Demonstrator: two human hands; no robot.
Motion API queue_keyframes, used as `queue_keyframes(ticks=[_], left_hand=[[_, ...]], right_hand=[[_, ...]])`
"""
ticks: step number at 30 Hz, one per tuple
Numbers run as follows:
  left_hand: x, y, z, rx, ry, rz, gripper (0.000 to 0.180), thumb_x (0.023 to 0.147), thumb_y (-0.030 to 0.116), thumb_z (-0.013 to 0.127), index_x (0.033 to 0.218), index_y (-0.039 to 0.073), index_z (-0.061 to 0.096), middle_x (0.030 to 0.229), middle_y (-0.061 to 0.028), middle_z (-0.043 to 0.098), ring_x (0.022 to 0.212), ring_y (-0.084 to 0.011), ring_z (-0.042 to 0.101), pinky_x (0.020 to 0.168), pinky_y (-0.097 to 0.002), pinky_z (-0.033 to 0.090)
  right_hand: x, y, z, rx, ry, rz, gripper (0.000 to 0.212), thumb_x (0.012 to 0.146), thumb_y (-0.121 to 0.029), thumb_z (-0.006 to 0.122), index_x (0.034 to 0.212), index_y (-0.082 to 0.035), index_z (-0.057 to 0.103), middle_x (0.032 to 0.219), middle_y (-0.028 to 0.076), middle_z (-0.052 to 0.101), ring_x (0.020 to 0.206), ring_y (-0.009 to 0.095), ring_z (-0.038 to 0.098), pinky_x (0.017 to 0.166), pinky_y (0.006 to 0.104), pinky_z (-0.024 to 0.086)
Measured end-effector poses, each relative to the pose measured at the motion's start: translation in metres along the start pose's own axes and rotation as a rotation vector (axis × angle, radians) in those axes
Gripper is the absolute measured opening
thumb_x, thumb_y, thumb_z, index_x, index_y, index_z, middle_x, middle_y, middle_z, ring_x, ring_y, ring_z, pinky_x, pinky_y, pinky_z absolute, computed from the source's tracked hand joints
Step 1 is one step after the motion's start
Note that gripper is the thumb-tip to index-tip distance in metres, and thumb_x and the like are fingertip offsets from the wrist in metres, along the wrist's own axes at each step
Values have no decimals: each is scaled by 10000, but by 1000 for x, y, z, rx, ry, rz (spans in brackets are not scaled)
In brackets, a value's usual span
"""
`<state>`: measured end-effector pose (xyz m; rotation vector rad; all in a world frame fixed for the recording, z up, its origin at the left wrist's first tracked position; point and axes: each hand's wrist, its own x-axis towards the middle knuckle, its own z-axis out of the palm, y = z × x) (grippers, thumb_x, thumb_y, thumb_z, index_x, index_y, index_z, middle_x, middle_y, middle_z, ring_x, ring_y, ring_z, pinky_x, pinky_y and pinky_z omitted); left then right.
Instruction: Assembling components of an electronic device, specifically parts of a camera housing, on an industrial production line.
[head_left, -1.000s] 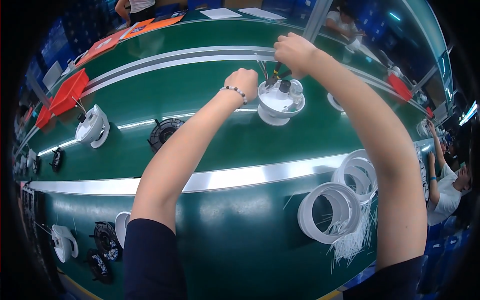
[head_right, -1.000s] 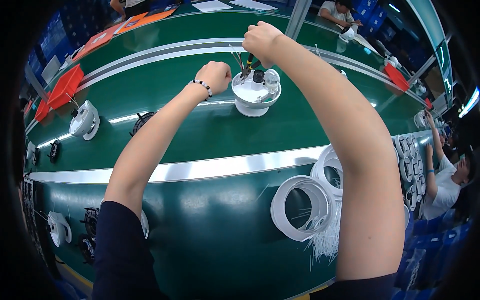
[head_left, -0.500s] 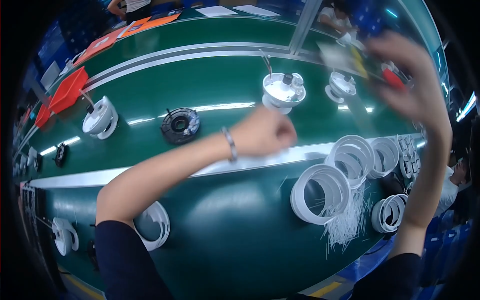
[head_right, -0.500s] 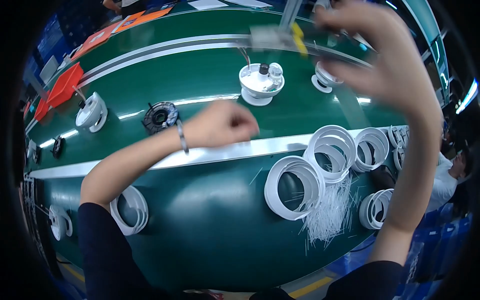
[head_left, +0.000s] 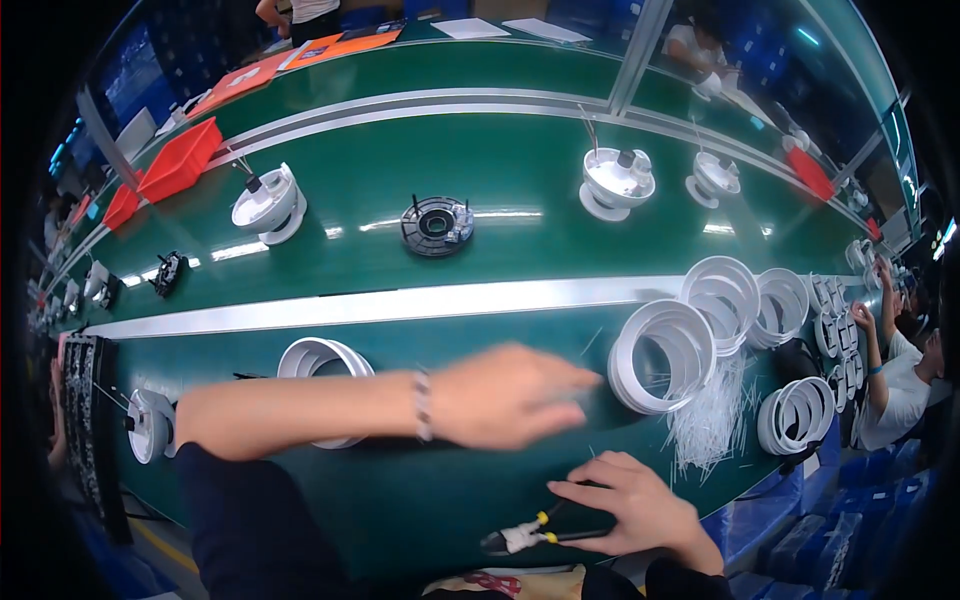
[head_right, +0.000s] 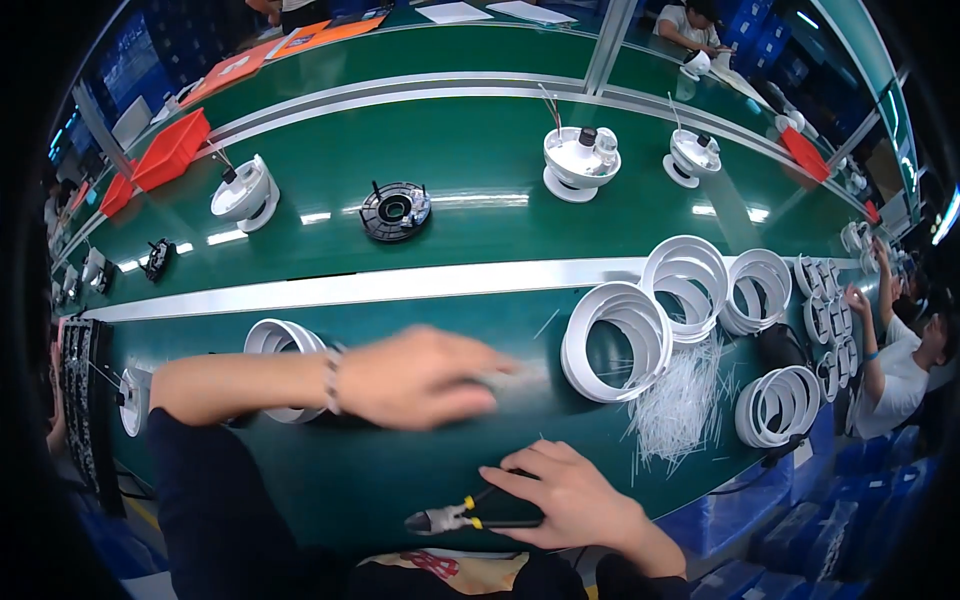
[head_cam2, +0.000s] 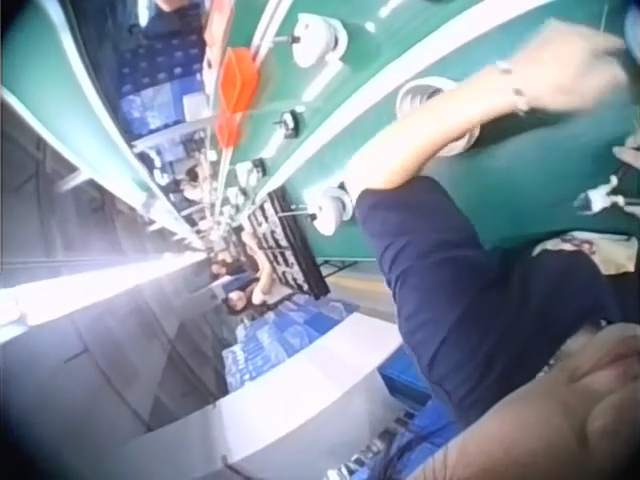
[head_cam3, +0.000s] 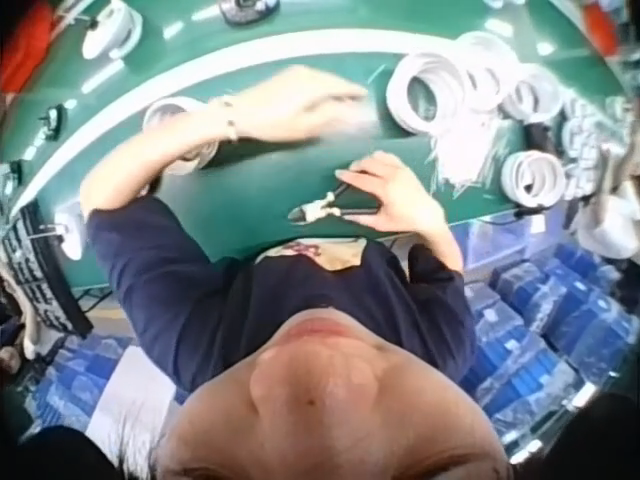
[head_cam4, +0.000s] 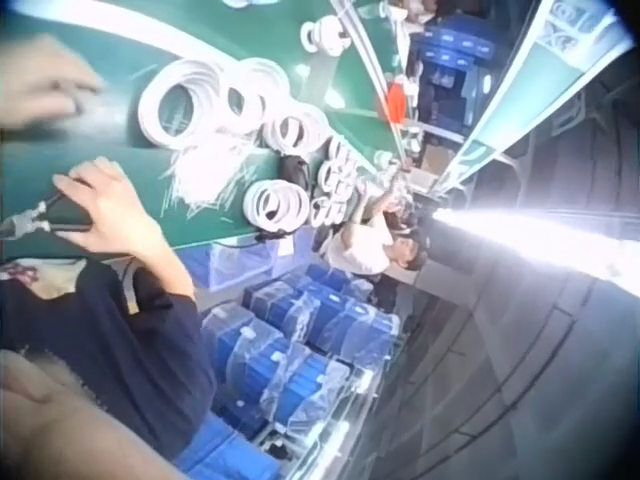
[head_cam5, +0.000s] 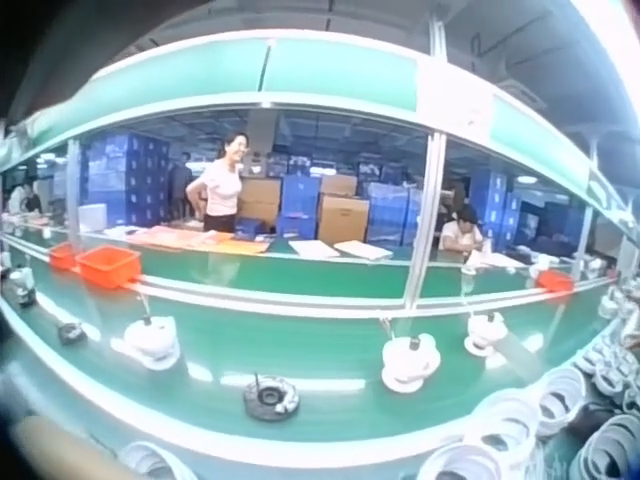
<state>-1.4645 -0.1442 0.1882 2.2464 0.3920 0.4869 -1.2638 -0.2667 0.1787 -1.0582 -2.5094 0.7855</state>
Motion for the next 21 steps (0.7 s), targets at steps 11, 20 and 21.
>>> queue_keyframes(ticks=[11, 20, 21], left_hand=[[-13, -197, -116, 542, 499, -1026, 584, 676, 332, 670, 1084, -44, 489, 1012, -247, 571, 967, -346, 557, 848, -367, 455], [-63, -159, -153, 325, 563, -823, 338, 703, 134, 653, 991, -28, 578, 900, -152, 623, 754, -236, 632, 622, -333, 546], [-84, -148, -164, 236, 629, -823, 343, 716, 128, 650, 1005, -38, 568, 886, -136, 623, 782, -224, 624, 635, -324, 545]], right_hand=[[38, -7, 88, -138, 163, 61, 530, 569, -246, 750, 1038, -66, 583, 922, 72, 516, 841, 243, 491, 750, 356, 382], [54, -14, 98, -150, 106, 11, 612, 581, -265, 751, 1104, -47, 520, 1000, 106, 470, 946, 281, 463, 895, 470, 331], [56, -14, 99, -154, 117, 19, 616, 578, -266, 753, 1105, -50, 518, 1001, 105, 469, 952, 282, 463, 894, 478, 330]])
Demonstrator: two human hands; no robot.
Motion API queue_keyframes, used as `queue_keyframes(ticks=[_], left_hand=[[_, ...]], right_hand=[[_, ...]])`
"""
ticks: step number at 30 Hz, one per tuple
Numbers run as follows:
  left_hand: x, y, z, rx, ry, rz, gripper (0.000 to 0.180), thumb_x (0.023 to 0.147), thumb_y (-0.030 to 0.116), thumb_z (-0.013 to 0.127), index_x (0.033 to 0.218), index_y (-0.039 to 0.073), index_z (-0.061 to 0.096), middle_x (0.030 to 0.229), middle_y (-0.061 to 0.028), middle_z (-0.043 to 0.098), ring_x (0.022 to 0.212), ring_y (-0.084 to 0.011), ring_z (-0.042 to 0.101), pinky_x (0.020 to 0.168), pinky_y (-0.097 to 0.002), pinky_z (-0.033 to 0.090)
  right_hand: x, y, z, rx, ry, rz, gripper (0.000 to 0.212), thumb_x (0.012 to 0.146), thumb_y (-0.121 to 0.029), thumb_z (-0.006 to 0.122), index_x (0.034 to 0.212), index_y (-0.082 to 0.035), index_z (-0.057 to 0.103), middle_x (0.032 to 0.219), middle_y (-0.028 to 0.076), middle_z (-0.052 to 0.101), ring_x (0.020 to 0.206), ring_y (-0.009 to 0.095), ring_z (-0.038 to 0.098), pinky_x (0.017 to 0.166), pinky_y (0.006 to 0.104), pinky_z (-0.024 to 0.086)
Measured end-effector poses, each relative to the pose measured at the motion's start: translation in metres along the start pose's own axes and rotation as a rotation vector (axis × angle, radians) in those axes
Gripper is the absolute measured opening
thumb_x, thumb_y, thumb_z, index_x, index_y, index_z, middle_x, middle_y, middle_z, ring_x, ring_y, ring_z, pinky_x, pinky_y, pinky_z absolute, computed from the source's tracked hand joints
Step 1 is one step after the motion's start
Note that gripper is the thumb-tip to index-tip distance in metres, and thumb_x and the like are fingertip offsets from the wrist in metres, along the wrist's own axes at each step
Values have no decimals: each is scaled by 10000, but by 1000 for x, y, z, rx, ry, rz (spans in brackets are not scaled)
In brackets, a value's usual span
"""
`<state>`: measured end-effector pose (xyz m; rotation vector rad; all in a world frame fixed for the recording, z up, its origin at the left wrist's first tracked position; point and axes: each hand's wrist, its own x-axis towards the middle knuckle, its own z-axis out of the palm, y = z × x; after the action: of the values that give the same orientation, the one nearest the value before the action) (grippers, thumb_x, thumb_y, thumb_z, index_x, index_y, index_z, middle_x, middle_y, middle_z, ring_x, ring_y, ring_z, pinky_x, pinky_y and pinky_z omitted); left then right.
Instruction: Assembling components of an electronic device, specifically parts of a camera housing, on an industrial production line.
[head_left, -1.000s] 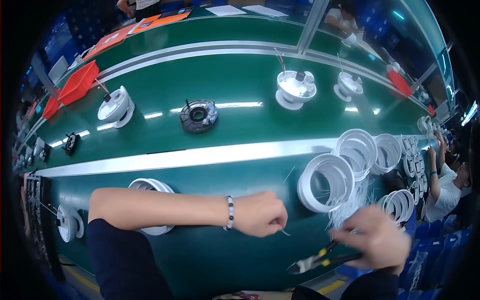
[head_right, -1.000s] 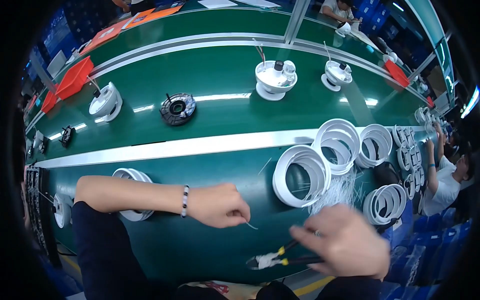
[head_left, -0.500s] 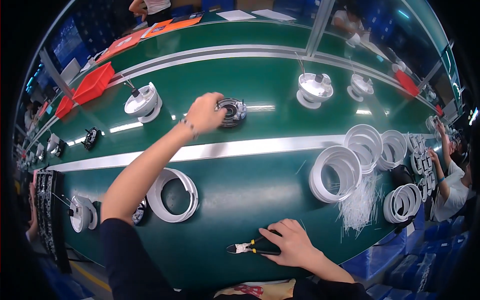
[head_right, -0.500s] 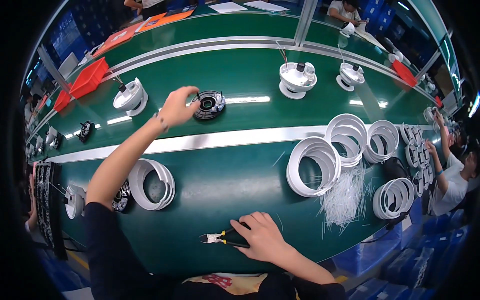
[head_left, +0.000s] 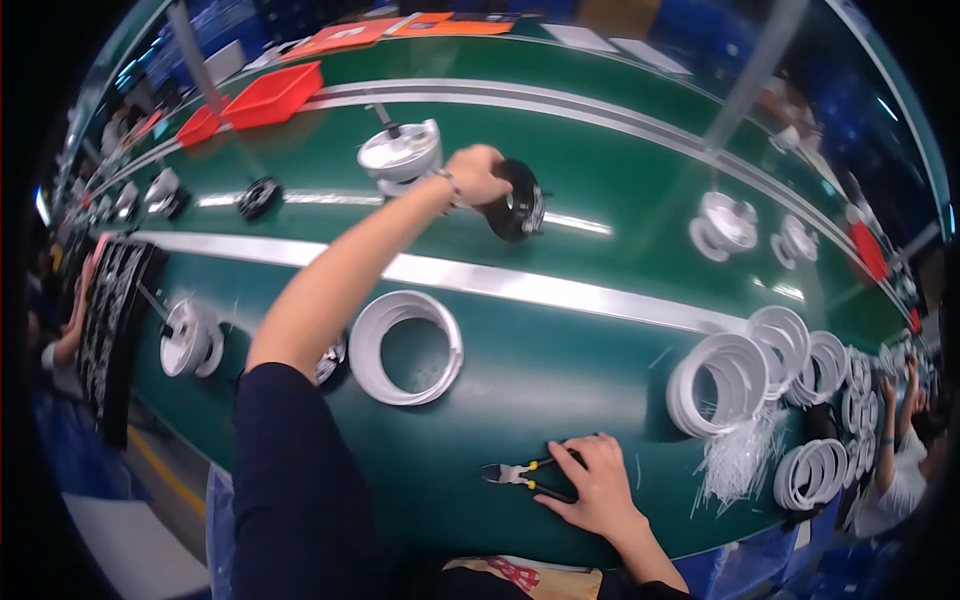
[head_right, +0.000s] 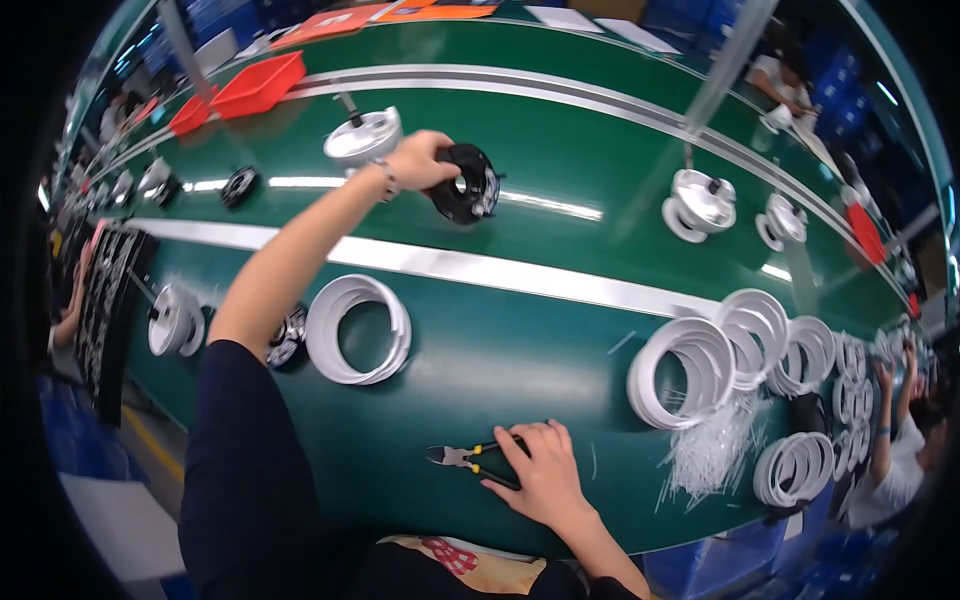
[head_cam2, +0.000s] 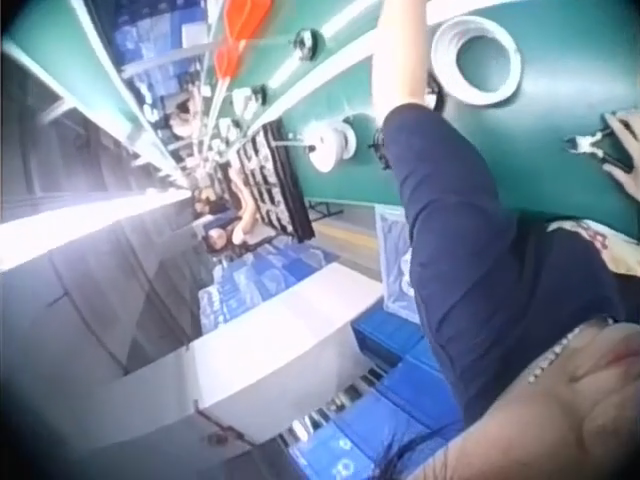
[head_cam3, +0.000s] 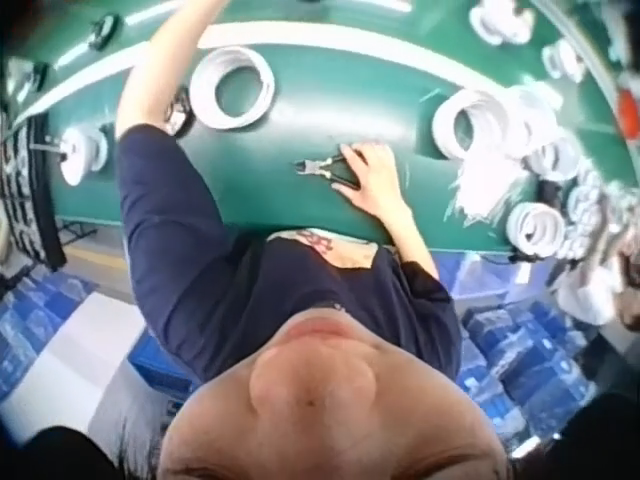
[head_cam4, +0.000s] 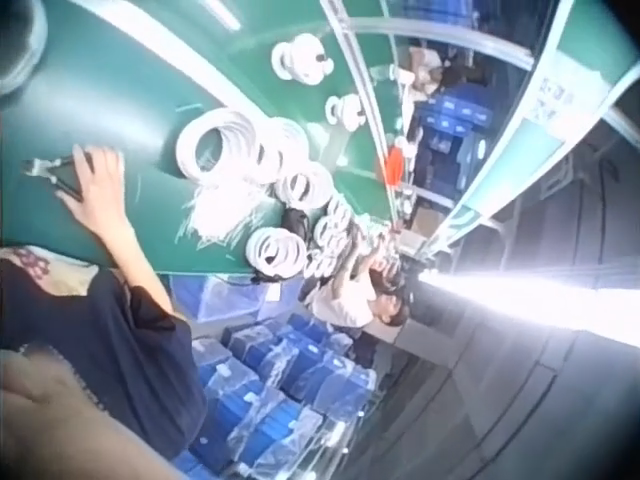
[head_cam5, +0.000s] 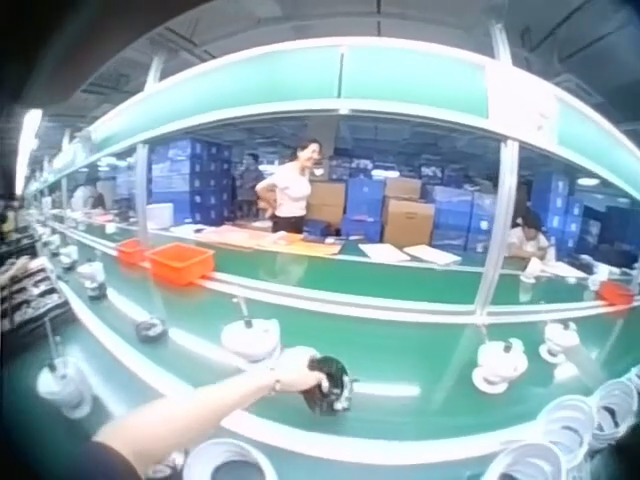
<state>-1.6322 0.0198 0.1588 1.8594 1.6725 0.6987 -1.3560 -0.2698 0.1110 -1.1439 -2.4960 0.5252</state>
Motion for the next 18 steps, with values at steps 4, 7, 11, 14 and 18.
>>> queue_keyframes(ticks=[4, 7, 11, 14, 18], left_hand=[[-85, -45, -115, -128, -8, -85, 372, 796, 72, 582, 1142, 0, 468, 994, -79, 540, 922, -152, 536, 723, -274, 473], [-138, -141, -171, -210, 28, -184, 380, 786, 32, 560, 1150, 22, 453, 1022, -63, 532, 958, -136, 495, 836, -250, 406], [-228, -245, -200, -68, 141, -489, 366, 681, 43, 598, 1040, -12, 547, 835, -99, 616, 770, -180, 559, 728, -317, 451], [-265, -260, -199, 81, -3, -613, 354, 658, 80, 653, 996, 10, 571, 859, -80, 604, 789, -174, 555, 718, -315, 459], [-239, -219, -203, 677, -171, -614, 553, 582, 217, 724, 1068, 10, 562, 954, -139, 605, 875, -264, 584, 787, -345, 472]], right_hand=[[3, -7, 3, -8, 19, -9, 630, 562, -256, 760, 1114, -70, 520, 1012, 94, 475, 964, 279, 465, 896, 501, 322], [3, -10, 3, -15, 38, -19, 640, 549, -260, 767, 1110, -73, 522, 1000, 90, 482, 962, 274, 466, 897, 510, 317], [0, -11, -2, 11, 15, -46, 624, 552, -279, 764, 1099, -83, 537, 1003, 88, 483, 968, 277, 469, 900, 508, 316], [-4, -7, -2, 10, 10, -68, 568, 568, -296, 755, 1070, -105, 568, 990, 76, 494, 967, 270, 474, 888, 500, 333], [-7, -2, 4, 25, 66, -92, 566, 536, -293, 773, 1036, -103, 587, 973, 77, 513, 927, 259, 501, 859, 490, 365]])
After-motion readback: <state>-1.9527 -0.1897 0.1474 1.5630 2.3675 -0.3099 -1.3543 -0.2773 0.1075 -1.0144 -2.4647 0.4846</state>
